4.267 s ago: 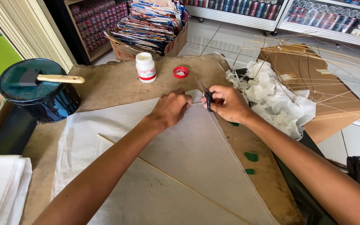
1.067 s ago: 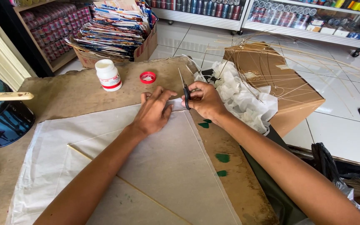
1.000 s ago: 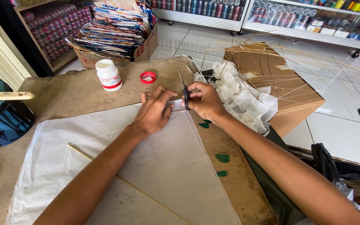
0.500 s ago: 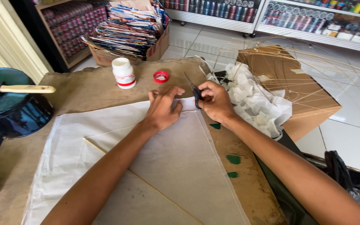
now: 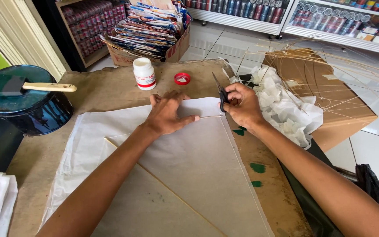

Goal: Trimming excess paper from the edges of a kite frame using scissors.

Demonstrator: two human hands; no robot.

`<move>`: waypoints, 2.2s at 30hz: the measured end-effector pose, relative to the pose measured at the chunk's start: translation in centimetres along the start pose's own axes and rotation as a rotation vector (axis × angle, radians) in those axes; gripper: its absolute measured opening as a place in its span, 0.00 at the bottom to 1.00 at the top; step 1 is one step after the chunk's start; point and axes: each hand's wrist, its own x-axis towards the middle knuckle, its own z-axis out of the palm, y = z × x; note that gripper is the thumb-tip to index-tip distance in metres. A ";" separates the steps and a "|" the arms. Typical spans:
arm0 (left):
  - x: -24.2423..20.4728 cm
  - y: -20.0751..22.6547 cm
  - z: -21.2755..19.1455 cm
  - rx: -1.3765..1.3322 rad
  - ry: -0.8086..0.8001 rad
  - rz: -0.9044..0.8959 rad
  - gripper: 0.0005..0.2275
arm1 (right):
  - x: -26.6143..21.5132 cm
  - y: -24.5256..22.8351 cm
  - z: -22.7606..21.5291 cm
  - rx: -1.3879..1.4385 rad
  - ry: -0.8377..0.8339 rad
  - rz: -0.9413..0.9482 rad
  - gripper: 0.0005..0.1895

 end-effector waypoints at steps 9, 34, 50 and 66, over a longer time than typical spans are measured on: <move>0.3 -1.5 1.1 0.003 0.010 -0.003 0.26 | 0.3 0.5 -0.6 0.009 0.009 -0.057 0.20; -0.7 -6.1 -1.3 0.202 0.031 -0.096 0.17 | -0.8 -1.5 -0.8 -0.021 0.026 0.043 0.23; -1.5 -11.6 -3.2 0.123 0.181 -0.020 0.16 | -0.9 -1.8 -0.6 -0.004 0.010 0.082 0.22; 0.2 -13.5 -1.8 0.178 0.140 -0.030 0.10 | -0.6 -1.6 -1.1 -0.035 -0.003 0.054 0.22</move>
